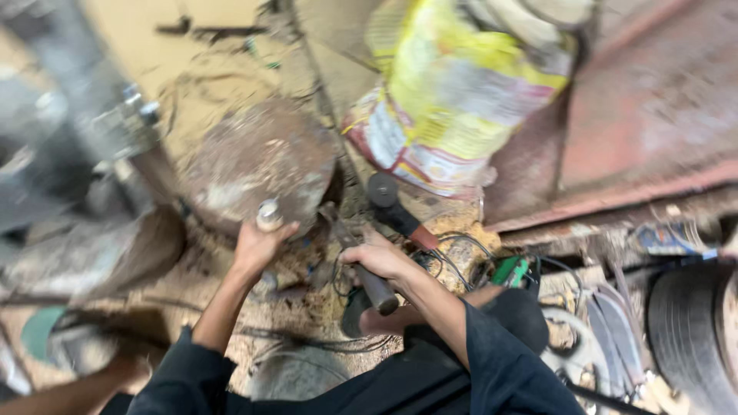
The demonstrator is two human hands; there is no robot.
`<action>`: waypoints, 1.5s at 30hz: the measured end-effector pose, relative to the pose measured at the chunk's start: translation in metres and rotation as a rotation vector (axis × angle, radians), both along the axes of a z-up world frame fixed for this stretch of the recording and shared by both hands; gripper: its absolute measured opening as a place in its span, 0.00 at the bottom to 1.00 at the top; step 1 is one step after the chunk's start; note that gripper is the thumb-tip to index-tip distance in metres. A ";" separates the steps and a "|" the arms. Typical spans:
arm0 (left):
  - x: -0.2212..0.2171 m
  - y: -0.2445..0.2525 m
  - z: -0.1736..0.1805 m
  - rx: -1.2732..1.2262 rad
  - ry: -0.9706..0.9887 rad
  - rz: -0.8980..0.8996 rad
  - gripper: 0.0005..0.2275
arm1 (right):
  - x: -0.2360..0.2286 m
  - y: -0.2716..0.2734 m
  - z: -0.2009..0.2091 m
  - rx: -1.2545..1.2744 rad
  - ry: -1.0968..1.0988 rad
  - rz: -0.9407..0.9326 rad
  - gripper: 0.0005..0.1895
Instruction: The person shapes a wooden handle by pressing it against a rotating grinding wheel, then inserts a metal sleeve and taps it with a hammer. They use an angle grinder to smooth the sleeve and continue grinding the wooden handle on the wheel.
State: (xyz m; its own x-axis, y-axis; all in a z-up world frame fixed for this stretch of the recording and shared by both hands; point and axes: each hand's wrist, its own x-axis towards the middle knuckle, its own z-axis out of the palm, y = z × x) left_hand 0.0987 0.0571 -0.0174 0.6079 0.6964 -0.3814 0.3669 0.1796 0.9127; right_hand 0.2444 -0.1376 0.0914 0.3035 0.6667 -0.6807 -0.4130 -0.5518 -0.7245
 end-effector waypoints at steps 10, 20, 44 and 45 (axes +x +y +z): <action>0.030 -0.048 0.006 -0.186 -0.025 -0.068 0.08 | 0.010 -0.014 0.062 0.640 0.029 -0.195 0.29; 0.037 -0.007 -0.006 0.316 0.035 -0.037 0.20 | -0.003 -0.037 0.082 0.323 -0.447 -0.182 0.17; 0.052 0.015 -0.050 -0.012 -0.206 0.015 0.11 | -0.074 0.070 0.088 0.153 -1.155 0.222 0.27; 0.052 0.014 -0.049 -0.082 -0.178 -0.009 0.09 | -0.068 0.078 0.072 -0.127 -1.053 0.407 0.30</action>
State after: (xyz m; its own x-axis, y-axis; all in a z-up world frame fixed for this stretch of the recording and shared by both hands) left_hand 0.1507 0.0713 -0.0667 0.6770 0.6617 -0.3221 0.2026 0.2532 0.9460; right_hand 0.1762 -0.0601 0.1630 0.5414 0.7910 -0.2849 0.5955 -0.6000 -0.5343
